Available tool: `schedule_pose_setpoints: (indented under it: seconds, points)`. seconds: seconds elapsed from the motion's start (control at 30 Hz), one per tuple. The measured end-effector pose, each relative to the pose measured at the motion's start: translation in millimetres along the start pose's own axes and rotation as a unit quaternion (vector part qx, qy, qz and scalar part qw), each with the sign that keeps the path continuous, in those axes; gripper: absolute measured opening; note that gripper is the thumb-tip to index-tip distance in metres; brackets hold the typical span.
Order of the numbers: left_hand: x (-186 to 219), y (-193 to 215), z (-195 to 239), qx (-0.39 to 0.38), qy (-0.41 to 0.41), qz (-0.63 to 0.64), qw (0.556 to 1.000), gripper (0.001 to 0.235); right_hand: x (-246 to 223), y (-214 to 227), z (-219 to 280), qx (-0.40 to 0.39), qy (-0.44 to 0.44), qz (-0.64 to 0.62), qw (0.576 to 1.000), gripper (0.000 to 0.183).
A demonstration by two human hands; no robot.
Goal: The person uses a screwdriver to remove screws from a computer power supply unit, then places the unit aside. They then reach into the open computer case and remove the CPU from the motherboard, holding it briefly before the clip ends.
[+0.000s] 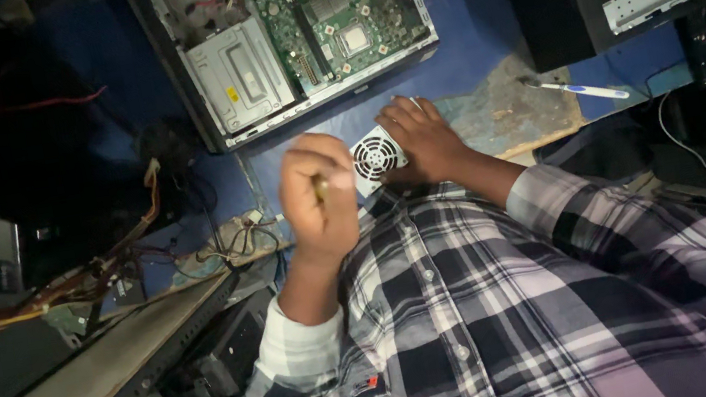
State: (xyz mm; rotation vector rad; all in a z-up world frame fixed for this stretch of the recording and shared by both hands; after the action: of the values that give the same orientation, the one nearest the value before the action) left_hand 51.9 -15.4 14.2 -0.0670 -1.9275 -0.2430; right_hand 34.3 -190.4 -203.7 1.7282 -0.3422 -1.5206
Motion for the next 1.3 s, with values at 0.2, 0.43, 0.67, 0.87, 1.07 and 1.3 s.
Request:
schedule_pose_setpoints:
  seconds: [0.2, 0.43, 0.67, 0.87, 1.07, 1.3]
  points:
    - [26.1, -0.3, 23.4, 0.151, 0.009, -0.168, 0.974, 0.019, -0.2, -1.9, -0.8, 0.002, -0.004, 0.004, 1.000, 0.103]
    - [2.6, -9.7, 18.8, 0.165, -0.035, -0.006, 0.986, 0.036, -6.1, 2.8, -0.1, 0.014, 0.014, -0.003, 1.000, 0.104]
    - [2.5, 14.2, -18.6, -0.200, -0.038, -0.014, 0.979, 0.042, -10.0, 6.9, 0.0, -0.003, 0.002, -0.006, 1.000, 0.100]
    - [-18.5, 9.6, -29.0, -0.385, -0.043, 0.036, 0.921, 0.040, -6.0, 0.4, -1.2, -0.012, -0.004, 0.026, 1.000, 0.103]
    - [-7.1, 10.0, -10.1, -0.140, -0.042, 0.021, 0.989, 0.018, 0.0, 1.8, 0.6, 0.003, 0.008, -0.011, 1.000, 0.102]
    - [10.4, -4.0, 29.9, 0.102, 0.026, -0.075, 0.992, 0.024, 4.4, -5.3, 3.1, 0.018, 0.021, 0.000, 1.000, 0.104]
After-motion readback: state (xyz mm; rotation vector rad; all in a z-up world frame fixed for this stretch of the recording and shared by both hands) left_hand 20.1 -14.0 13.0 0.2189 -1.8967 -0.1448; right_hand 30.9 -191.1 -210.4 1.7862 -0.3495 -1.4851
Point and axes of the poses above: each hand's wrist, its own z-axis away from the middle knuckle, its own y-axis out of the back of the hand, x = y × z, the point moved 3 cm from there along -z, towards the middle knuckle, and after that the axes turned 14 degrees about -z, right-handed, at the moved point
